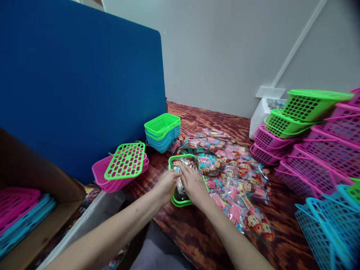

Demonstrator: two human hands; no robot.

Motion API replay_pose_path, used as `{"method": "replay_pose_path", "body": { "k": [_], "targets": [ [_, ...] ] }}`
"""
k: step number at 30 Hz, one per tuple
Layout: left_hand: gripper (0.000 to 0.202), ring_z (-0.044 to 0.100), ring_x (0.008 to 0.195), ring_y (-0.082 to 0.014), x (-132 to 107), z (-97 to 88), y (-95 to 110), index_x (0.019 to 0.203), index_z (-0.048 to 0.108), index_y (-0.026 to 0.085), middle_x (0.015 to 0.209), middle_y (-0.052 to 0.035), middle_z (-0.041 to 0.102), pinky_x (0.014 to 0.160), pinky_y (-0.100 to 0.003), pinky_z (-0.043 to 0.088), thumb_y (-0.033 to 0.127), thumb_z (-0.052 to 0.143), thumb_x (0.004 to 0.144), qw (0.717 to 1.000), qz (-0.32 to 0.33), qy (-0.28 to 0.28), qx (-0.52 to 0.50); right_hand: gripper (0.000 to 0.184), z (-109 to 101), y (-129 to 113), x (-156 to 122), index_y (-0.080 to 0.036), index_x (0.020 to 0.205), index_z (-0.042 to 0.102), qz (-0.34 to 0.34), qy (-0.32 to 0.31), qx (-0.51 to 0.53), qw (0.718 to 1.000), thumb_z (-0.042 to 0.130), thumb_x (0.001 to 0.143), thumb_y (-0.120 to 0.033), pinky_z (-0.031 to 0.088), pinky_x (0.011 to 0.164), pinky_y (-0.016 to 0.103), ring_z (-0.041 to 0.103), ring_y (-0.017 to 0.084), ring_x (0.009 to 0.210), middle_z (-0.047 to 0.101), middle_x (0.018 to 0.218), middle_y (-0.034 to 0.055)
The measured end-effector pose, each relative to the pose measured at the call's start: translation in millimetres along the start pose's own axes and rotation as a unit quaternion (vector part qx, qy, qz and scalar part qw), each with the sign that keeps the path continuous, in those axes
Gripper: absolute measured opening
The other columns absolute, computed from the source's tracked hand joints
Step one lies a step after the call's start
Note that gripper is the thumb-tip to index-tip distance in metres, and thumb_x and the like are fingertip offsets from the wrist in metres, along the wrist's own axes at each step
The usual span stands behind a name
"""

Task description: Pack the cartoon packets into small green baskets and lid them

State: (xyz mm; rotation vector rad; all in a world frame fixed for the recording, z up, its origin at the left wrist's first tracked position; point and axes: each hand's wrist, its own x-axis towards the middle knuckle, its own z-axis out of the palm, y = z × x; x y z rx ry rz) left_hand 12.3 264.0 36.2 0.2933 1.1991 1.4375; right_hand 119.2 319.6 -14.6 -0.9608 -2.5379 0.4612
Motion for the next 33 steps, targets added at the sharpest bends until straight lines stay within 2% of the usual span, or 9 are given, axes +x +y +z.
{"method": "replay_pose_path", "body": {
  "k": [2, 4, 9, 12, 17, 23, 26, 30, 33],
  "targets": [
    [0.033, 0.059, 0.12, -0.0256, -15.7, -5.1, 4.9, 0.102, 0.071, 0.016, 0.115, -0.0085, 0.07, 0.106, -0.035, 0.042, 0.008, 0.064, 0.071, 0.992, 0.105, -0.034, 0.065, 0.046, 1.3, -3.7, 2.1, -0.02, 0.144, 0.047, 0.008, -0.001, -0.032, 0.999, 0.04, 0.099, -0.027, 0.041, 0.104, 0.044, 0.051, 0.029, 0.125, 0.054, 0.14, 0.0129],
    [0.036, 0.046, 0.136, -0.026, -24.0, -14.5, 7.3, 0.11, 0.071, 0.021, 0.133, -0.0074, 0.063, 0.117, -0.037, 0.028, 0.015, 0.066, 0.075, 0.951, 0.227, -0.05, 0.203, 0.044, 0.6, -8.4, 3.2, -0.018, 0.141, 0.05, 0.014, 0.004, -0.061, 0.998, 0.042, 0.098, -0.026, 0.042, 0.101, 0.047, 0.053, 0.031, 0.12, 0.057, 0.136, 0.0151],
    [0.041, 0.044, 0.137, -0.0302, -8.2, -35.3, -4.8, 0.128, 0.061, 0.021, 0.144, -0.0135, 0.053, 0.118, -0.049, 0.024, 0.02, 0.052, 0.087, 0.767, 0.344, -0.081, 0.536, 0.04, -15.8, -3.4, -0.9, -0.014, 0.131, 0.059, -0.036, 0.019, -0.018, 0.999, 0.04, 0.096, -0.015, 0.042, 0.105, 0.04, 0.053, 0.025, 0.121, 0.063, 0.129, 0.0146],
    [0.032, 0.048, 0.131, -0.0334, 8.7, -37.6, -17.8, 0.115, 0.063, 0.016, 0.129, -0.0192, 0.061, 0.118, -0.053, 0.018, 0.016, 0.048, 0.086, 0.688, 0.369, -0.088, 0.618, 0.04, -28.3, 18.1, -3.7, -0.014, 0.13, 0.061, -0.02, 0.093, -0.027, 0.995, 0.04, 0.095, -0.016, 0.037, 0.11, 0.045, 0.047, 0.028, 0.128, 0.062, 0.132, 0.014],
    [0.018, 0.055, 0.115, -0.034, 29.5, -33.6, -29.2, 0.082, 0.061, 0.02, 0.089, -0.0149, 0.065, 0.117, -0.05, 0.02, 0.01, 0.047, 0.077, 0.701, 0.369, -0.104, 0.601, 0.041, -28.7, 69.8, 4.1, -0.019, 0.124, 0.067, 0.001, 0.028, 0.041, 0.999, 0.054, 0.085, -0.011, 0.035, 0.114, 0.049, 0.047, 0.026, 0.133, 0.062, 0.135, 0.0105],
    [0.015, 0.059, 0.096, -0.0328, 36.0, -27.0, -16.2, 0.067, 0.056, 0.023, 0.071, -0.0094, 0.058, 0.119, -0.052, 0.011, 0.01, 0.054, 0.074, 0.709, 0.391, -0.088, 0.58, 0.043, -26.9, 100.9, 9.1, -0.026, 0.131, 0.062, -0.021, -0.053, 0.19, 0.98, 0.055, 0.088, -0.022, 0.031, 0.116, 0.051, 0.045, 0.023, 0.138, 0.052, 0.147, 0.0065],
    [0.01, 0.058, 0.1, -0.0333, 28.4, -17.0, -10.1, 0.073, 0.06, 0.021, 0.082, -0.0115, 0.063, 0.118, -0.055, 0.009, 0.012, 0.057, 0.075, 0.702, 0.393, -0.078, 0.589, 0.046, -29.1, 90.2, 2.2, -0.023, 0.135, 0.059, -0.037, -0.036, 0.107, 0.993, 0.052, 0.09, -0.018, 0.031, 0.115, 0.052, 0.041, 0.024, 0.14, 0.052, 0.147, 0.008],
    [0.024, 0.049, 0.124, -0.0364, 17.9, -8.6, -15.1, 0.106, 0.064, 0.017, 0.122, -0.0187, 0.06, 0.115, -0.053, 0.023, 0.023, 0.058, 0.084, 0.705, 0.385, -0.081, 0.59, 0.043, -36.9, 61.2, -3.6, -0.02, 0.128, 0.064, -0.054, 0.02, -0.077, 0.995, 0.052, 0.088, -0.01, 0.027, 0.115, 0.057, 0.032, 0.032, 0.142, 0.052, 0.146, 0.0129],
    [0.037, 0.047, 0.13, -0.0341, 18.5, -18.2, -19.2, 0.122, 0.059, 0.016, 0.135, -0.0189, 0.055, 0.113, -0.049, 0.031, 0.018, 0.053, 0.086, 0.685, 0.365, -0.1, 0.623, 0.036, -43.1, 43.2, 9.6, -0.017, 0.124, 0.065, -0.077, 0.009, -0.079, 0.994, 0.046, 0.093, -0.014, 0.037, 0.109, 0.046, 0.045, 0.027, 0.129, 0.059, 0.136, 0.0155]
  ]
}}
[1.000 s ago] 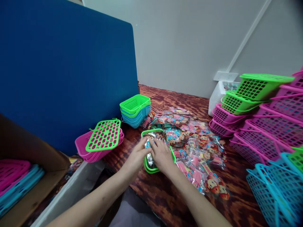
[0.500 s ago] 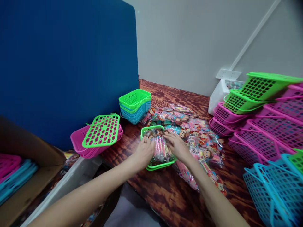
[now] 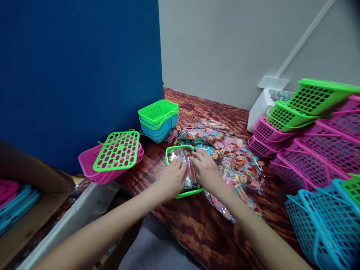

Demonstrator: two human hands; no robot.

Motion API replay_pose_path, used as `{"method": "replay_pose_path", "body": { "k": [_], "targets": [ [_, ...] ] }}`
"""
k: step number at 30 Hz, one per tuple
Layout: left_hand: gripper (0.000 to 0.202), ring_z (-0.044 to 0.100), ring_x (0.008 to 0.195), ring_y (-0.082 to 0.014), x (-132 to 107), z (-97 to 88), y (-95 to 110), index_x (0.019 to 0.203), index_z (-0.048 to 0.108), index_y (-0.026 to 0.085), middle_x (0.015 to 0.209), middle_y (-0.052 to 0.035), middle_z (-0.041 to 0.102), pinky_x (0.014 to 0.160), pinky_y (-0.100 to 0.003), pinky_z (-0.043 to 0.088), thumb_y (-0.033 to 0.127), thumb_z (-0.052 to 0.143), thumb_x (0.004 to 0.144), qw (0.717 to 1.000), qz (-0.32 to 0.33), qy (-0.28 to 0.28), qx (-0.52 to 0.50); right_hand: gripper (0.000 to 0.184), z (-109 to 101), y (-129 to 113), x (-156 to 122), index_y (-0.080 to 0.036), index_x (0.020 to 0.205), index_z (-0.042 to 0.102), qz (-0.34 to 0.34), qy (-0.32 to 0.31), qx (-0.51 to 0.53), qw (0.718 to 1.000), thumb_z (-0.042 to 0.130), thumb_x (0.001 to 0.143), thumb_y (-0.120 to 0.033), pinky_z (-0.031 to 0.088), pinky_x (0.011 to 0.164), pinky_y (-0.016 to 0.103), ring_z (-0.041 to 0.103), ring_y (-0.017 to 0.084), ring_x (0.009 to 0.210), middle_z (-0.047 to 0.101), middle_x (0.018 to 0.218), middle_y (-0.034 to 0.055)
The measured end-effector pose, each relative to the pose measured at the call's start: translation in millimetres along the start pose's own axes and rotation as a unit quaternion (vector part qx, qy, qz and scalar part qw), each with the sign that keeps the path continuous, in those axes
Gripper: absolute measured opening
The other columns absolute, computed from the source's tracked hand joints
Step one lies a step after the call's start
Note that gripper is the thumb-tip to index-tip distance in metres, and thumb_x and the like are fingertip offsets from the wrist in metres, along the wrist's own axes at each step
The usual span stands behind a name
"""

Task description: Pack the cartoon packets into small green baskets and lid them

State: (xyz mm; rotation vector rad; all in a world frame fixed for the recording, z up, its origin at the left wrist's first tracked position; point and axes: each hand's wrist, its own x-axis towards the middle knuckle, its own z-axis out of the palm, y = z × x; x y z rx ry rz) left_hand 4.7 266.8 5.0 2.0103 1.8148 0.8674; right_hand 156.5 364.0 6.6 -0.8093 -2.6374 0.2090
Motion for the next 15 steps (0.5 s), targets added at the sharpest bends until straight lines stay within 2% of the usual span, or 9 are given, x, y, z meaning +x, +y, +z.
{"method": "replay_pose_path", "body": {
  "k": [2, 4, 7, 10, 12, 15],
  "targets": [
    [0.044, 0.046, 0.132, -0.0306, -4.0, -0.7, -10.0, 0.129, 0.054, 0.017, 0.142, -0.0172, 0.05, 0.112, -0.047, 0.034, 0.01, 0.047, 0.087, 0.999, 0.003, -0.018, 0.037, 0.034, -0.7, -3.3, 20.9, -0.018, 0.123, 0.065, -0.007, -0.039, 0.043, 0.998, 0.043, 0.097, -0.017, 0.041, 0.102, 0.038, 0.052, 0.023, 0.118, 0.065, 0.126, 0.0121],
    [0.046, 0.044, 0.136, -0.0281, -6.6, -1.4, -17.4, 0.132, 0.051, 0.018, 0.147, -0.0161, 0.045, 0.113, -0.045, 0.036, 0.008, 0.042, 0.088, 0.998, 0.008, -0.011, 0.06, 0.033, 2.2, -2.7, 45.1, -0.019, 0.123, 0.065, -0.005, -0.093, 0.069, 0.993, 0.043, 0.099, -0.023, 0.041, 0.099, 0.033, 0.055, 0.021, 0.114, 0.067, 0.122, 0.0091],
    [0.033, 0.044, 0.135, -0.0281, -8.3, 0.0, -18.3, 0.127, 0.053, 0.015, 0.142, -0.0175, 0.047, 0.113, -0.044, 0.036, 0.019, 0.042, 0.096, 0.997, 0.011, 0.032, 0.068, 0.035, 8.0, 0.8, 71.2, -0.02, 0.116, 0.069, -0.001, -0.156, 0.075, 0.985, 0.042, 0.101, -0.035, 0.041, 0.093, 0.028, 0.059, 0.02, 0.109, 0.07, 0.117, 0.0069],
    [0.036, 0.045, 0.132, -0.0306, -9.1, 2.8, -13.4, 0.125, 0.053, 0.015, 0.136, -0.0174, 0.05, 0.114, -0.046, 0.035, 0.033, 0.055, 0.093, 0.996, 0.021, 0.056, 0.059, 0.045, 10.0, 3.5, 74.0, -0.022, 0.103, 0.075, 0.003, -0.191, 0.058, 0.98, 0.035, 0.102, -0.044, 0.042, 0.08, 0.026, 0.065, 0.02, 0.097, 0.075, 0.104, 0.0057],
    [0.039, 0.045, 0.131, -0.0307, -10.4, 4.3, -12.3, 0.126, 0.052, 0.016, 0.134, -0.0163, 0.051, 0.113, -0.048, 0.036, 0.027, 0.059, 0.089, 0.997, 0.026, 0.056, 0.048, 0.048, 9.4, 4.3, 67.7, -0.022, 0.098, 0.076, 0.01, -0.207, 0.04, 0.977, 0.034, 0.102, -0.044, 0.041, 0.075, 0.027, 0.066, 0.021, 0.092, 0.076, 0.099, 0.007],
    [0.04, 0.046, 0.131, -0.0283, -14.9, 6.3, -15.4, 0.125, 0.052, 0.016, 0.133, -0.0153, 0.051, 0.113, -0.045, 0.037, 0.014, 0.053, 0.086, 0.997, 0.021, 0.068, 0.026, 0.045, 8.3, 4.2, 59.4, -0.02, 0.089, 0.077, 0.017, -0.214, 0.025, 0.976, 0.038, 0.1, -0.04, 0.04, 0.07, 0.029, 0.067, 0.023, 0.085, 0.076, 0.091, 0.0092]
  ]
}}
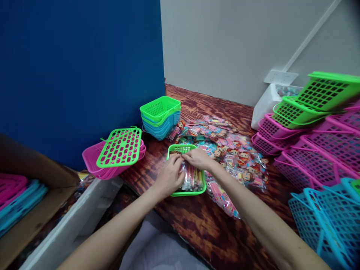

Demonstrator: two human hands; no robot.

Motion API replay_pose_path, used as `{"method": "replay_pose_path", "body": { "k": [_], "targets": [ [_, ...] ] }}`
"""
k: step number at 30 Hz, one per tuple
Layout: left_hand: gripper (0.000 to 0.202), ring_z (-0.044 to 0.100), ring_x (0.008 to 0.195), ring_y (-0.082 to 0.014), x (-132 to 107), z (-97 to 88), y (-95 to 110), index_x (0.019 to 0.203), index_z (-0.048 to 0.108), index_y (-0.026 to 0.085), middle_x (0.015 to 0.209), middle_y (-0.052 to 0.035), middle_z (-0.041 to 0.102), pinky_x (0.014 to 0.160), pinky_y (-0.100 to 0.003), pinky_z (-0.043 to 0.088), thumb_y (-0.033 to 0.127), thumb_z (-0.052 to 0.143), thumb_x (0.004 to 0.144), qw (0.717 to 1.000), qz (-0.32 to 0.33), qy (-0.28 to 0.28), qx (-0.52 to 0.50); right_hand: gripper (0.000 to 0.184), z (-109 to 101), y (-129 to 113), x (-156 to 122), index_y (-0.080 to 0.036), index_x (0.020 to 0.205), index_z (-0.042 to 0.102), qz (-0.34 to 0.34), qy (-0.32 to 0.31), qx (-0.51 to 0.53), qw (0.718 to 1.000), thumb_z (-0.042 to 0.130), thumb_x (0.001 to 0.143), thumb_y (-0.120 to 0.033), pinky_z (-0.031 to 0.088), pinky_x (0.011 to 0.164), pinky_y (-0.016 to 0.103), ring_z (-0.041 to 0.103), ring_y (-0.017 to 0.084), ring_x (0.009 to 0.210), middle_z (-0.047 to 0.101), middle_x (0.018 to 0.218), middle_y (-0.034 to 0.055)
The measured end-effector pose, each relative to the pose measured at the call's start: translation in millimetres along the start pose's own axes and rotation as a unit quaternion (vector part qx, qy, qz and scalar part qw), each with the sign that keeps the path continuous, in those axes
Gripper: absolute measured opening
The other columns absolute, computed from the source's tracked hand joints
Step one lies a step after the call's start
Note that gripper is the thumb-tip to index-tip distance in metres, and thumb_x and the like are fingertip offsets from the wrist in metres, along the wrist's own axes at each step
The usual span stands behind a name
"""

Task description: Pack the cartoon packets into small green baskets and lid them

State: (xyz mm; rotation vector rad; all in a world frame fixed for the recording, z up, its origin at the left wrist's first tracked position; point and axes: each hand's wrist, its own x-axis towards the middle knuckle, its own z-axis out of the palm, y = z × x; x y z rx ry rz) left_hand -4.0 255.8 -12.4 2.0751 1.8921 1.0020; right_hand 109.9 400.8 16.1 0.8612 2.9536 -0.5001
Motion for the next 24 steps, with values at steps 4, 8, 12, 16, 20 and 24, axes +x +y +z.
{"method": "replay_pose_path", "body": {
  "k": [4, 8, 12, 16, 20, 24],
  "targets": [
    [0.036, 0.046, 0.131, -0.0259, -8.4, 1.6, -2.4, 0.123, 0.054, 0.017, 0.134, -0.0138, 0.049, 0.112, -0.041, 0.038, 0.012, 0.051, 0.087, 1.0, -0.009, 0.01, -0.017, 0.033, 5.4, -3.2, -3.7, -0.023, 0.086, 0.076, -0.008, -0.004, -0.006, 1.0, 0.047, 0.095, -0.035, 0.039, 0.068, 0.027, 0.067, 0.021, 0.083, 0.076, 0.089, 0.0052],
    [0.032, 0.048, 0.124, -0.0274, -11.5, -0.3, 4.2, 0.118, 0.056, 0.017, 0.129, -0.0137, 0.05, 0.106, -0.043, 0.043, 0.013, 0.056, 0.086, 0.999, -0.009, 0.005, 0.047, 0.033, 17.5, -10.2, -14.3, -0.022, 0.112, 0.069, 0.007, 0.043, -0.02, 0.999, 0.04, 0.099, -0.033, 0.042, 0.076, 0.03, 0.065, 0.023, 0.091, 0.074, 0.1, 0.0072],
    [0.015, 0.055, 0.105, -0.0282, -11.2, -5.3, 9.8, 0.104, 0.061, 0.018, 0.114, -0.0115, 0.057, 0.092, -0.045, 0.049, 0.019, 0.055, 0.091, 0.982, -0.002, -0.019, 0.188, 0.035, 21.8, -14.9, -39.7, -0.015, 0.127, 0.058, -0.03, 0.132, -0.041, 0.99, 0.037, 0.101, -0.024, 0.041, 0.089, 0.033, 0.056, 0.024, 0.109, 0.067, 0.118, 0.0117],
    [0.021, 0.059, 0.097, -0.0237, -10.9, -6.9, 9.0, 0.113, 0.058, 0.018, 0.108, -0.0093, 0.06, 0.085, -0.037, 0.05, 0.015, 0.046, 0.096, 0.973, 0.023, -0.038, 0.225, 0.025, 22.4, -18.2, -73.5, -0.015, 0.103, 0.066, -0.082, 0.19, -0.069, 0.976, 0.042, 0.098, -0.018, 0.041, 0.088, 0.036, 0.052, 0.025, 0.099, 0.066, 0.101, 0.0116],
    [0.015, 0.059, 0.091, -0.024, -11.5, -3.3, 9.5, 0.105, 0.058, 0.017, 0.1, -0.0079, 0.062, 0.081, -0.036, 0.049, 0.014, 0.047, 0.095, 0.972, 0.016, -0.026, 0.235, 0.018, 32.9, -22.3, -93.8, -0.017, 0.098, 0.067, -0.131, 0.144, -0.055, 0.979, 0.049, 0.096, -0.016, 0.042, 0.087, 0.037, 0.051, 0.023, 0.097, 0.064, 0.098, 0.0095],
    [0.013, 0.058, 0.089, -0.0245, -13.1, -5.9, 8.4, 0.104, 0.057, 0.017, 0.097, -0.0082, 0.061, 0.081, -0.037, 0.047, 0.017, 0.046, 0.095, 0.973, -0.004, 0.001, 0.23, 0.021, 34.0, -21.2, -94.3, -0.017, 0.096, 0.067, -0.117, 0.165, 0.024, 0.979, 0.047, 0.096, -0.013, 0.045, 0.084, 0.036, 0.054, 0.022, 0.094, 0.066, 0.095, 0.0086]
  ]
}}
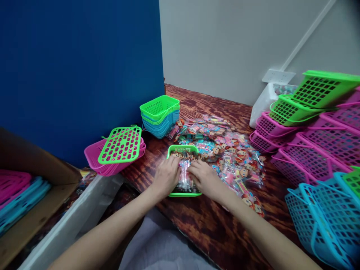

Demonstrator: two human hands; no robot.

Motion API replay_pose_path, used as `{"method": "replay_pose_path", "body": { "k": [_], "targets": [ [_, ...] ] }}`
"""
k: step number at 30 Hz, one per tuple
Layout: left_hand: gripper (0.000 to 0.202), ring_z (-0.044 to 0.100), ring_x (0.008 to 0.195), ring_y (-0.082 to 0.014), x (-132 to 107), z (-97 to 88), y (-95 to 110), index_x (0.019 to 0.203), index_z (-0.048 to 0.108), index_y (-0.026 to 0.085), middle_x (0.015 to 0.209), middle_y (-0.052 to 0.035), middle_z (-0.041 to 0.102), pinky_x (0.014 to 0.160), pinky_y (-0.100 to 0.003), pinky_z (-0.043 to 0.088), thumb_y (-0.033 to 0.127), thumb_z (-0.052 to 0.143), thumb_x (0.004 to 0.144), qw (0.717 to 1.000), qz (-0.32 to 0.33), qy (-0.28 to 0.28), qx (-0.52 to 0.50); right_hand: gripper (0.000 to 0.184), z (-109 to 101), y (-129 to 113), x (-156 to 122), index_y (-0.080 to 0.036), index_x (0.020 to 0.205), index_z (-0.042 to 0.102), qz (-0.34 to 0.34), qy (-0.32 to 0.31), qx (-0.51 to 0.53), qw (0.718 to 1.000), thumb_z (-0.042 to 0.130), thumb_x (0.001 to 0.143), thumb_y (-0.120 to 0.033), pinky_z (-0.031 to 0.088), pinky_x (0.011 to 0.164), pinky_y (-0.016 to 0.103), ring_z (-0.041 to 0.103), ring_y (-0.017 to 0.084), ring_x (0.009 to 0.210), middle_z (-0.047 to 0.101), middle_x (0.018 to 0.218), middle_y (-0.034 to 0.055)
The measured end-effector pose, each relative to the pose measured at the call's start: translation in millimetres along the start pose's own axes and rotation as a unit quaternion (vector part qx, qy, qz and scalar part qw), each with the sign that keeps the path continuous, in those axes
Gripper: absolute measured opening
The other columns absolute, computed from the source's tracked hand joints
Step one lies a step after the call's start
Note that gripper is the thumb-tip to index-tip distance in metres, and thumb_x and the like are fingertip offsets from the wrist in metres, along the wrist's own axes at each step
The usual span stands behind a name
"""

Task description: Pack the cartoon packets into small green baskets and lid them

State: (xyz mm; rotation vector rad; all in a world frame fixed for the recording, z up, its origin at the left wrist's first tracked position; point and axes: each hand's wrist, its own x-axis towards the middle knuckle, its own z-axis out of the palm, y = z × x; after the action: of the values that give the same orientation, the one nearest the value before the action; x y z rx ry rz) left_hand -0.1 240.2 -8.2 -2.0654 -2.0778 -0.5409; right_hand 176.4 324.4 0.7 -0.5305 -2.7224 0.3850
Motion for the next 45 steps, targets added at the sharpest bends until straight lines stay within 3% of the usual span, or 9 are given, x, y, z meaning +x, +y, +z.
{"method": "replay_pose_path", "body": {
  "k": [7, 12, 17, 24, 30, 33, 37, 40, 45],
  "targets": [
    [0.014, 0.06, 0.076, -0.0174, 14.6, -17.4, 11.2, 0.102, 0.057, 0.019, 0.091, -0.0026, 0.064, 0.07, -0.029, 0.044, 0.014, 0.052, 0.09, 0.976, -0.113, 0.073, -0.171, 0.021, -9.4, 11.8, -4.2, -0.02, 0.104, 0.066, 0.122, 0.214, 0.068, 0.967, 0.047, 0.095, -0.017, 0.046, 0.09, 0.04, 0.056, 0.025, 0.101, 0.067, 0.103, 0.0078],
    [0.018, 0.062, 0.088, -0.0189, 22.6, -11.8, 32.7, 0.107, 0.059, 0.019, 0.096, -0.0041, 0.066, 0.079, -0.03, 0.047, 0.029, 0.047, 0.1, 0.968, -0.019, 0.013, -0.249, 0.032, 10.8, 21.8, -16.2, -0.015, 0.121, 0.064, 0.152, 0.128, -0.002, 0.98, 0.046, 0.095, -0.018, 0.046, 0.097, 0.044, 0.053, 0.027, 0.111, 0.065, 0.117, 0.0122],
    [0.025, 0.056, 0.11, -0.0277, 7.4, -5.9, 15.1, 0.117, 0.059, 0.015, 0.118, -0.0124, 0.062, 0.096, -0.042, 0.044, 0.025, 0.05, 0.096, 0.996, 0.053, -0.044, -0.062, 0.036, 7.6, 20.3, -9.4, -0.019, 0.126, 0.065, 0.141, 0.032, -0.122, 0.982, 0.048, 0.094, -0.021, 0.039, 0.107, 0.052, 0.04, 0.034, 0.134, 0.058, 0.14, 0.0091],
    [0.028, 0.06, 0.11, -0.0282, -4.9, -14.4, -0.4, 0.121, 0.06, 0.02, 0.12, -0.011, 0.064, 0.107, -0.056, 0.033, 0.022, 0.046, 0.097, 0.984, 0.096, -0.137, 0.055, 0.039, 13.0, 9.4, 16.7, -0.011, 0.126, 0.064, 0.069, -0.089, -0.212, 0.971, 0.044, 0.092, -0.015, 0.025, 0.116, 0.057, 0.033, 0.037, 0.143, 0.05, 0.148, 0.0123],
    [0.048, 0.046, 0.134, -0.0327, -7.3, -2.0, -5.1, 0.14, 0.049, 0.014, 0.147, -0.0148, 0.049, 0.115, -0.056, 0.026, 0.018, 0.049, 0.092, 0.974, 0.137, -0.172, 0.059, 0.036, 11.8, 18.3, 19.2, -0.01, 0.123, 0.065, 0.041, -0.086, -0.163, 0.982, 0.043, 0.095, -0.018, 0.017, 0.118, 0.061, 0.028, 0.034, 0.146, 0.046, 0.151, 0.0134],
    [0.054, 0.042, 0.139, -0.0316, -10.5, 2.5, -8.2, 0.144, 0.044, 0.012, 0.152, -0.0168, 0.043, 0.116, -0.051, 0.028, 0.015, 0.048, 0.09, 0.974, 0.135, -0.179, 0.027, 0.037, 0.2, 22.8, 20.4, -0.015, 0.122, 0.066, 0.062, -0.05, -0.103, 0.992, 0.042, 0.094, -0.013, 0.024, 0.118, 0.057, 0.039, 0.029, 0.142, 0.055, 0.144, 0.0108],
    [0.038, 0.043, 0.139, -0.0255, -13.4, -4.1, -7.4, 0.135, 0.049, 0.013, 0.147, -0.0163, 0.05, 0.115, -0.046, 0.035, 0.022, 0.038, 0.1, 0.986, 0.073, -0.107, -0.101, 0.042, -6.7, 15.5, 10.5, -0.017, 0.138, 0.055, 0.09, 0.057, -0.061, 0.992, 0.042, 0.098, -0.019, 0.035, 0.115, 0.046, 0.047, 0.023, 0.136, 0.054, 0.145, 0.011],
    [0.028, 0.053, 0.129, -0.0198, -14.1, -16.5, -8.2, 0.116, 0.056, 0.017, 0.139, -0.0133, 0.055, 0.105, -0.037, 0.046, 0.02, 0.032, 0.101, 0.982, 0.012, -0.029, -0.185, 0.044, -0.6, 3.6, -4.4, -0.019, 0.14, 0.054, 0.044, 0.01, -0.09, 0.995, 0.05, 0.097, -0.032, 0.032, 0.116, 0.052, 0.038, 0.029, 0.142, 0.049, 0.149, 0.0132],
    [0.02, 0.064, 0.087, -0.0214, -13.3, -28.6, -10.4, 0.079, 0.06, 0.019, 0.085, -0.0058, 0.064, 0.107, -0.05, 0.041, 0.012, 0.045, 0.091, 0.989, 0.098, -0.108, -0.04, 0.049, 11.7, -9.4, -12.0, -0.019, 0.142, 0.051, 0.055, -0.031, -0.14, 0.988, 0.053, 0.096, -0.038, 0.026, 0.117, 0.056, 0.035, 0.034, 0.143, 0.045, 0.151, 0.0167]
  ]
}}
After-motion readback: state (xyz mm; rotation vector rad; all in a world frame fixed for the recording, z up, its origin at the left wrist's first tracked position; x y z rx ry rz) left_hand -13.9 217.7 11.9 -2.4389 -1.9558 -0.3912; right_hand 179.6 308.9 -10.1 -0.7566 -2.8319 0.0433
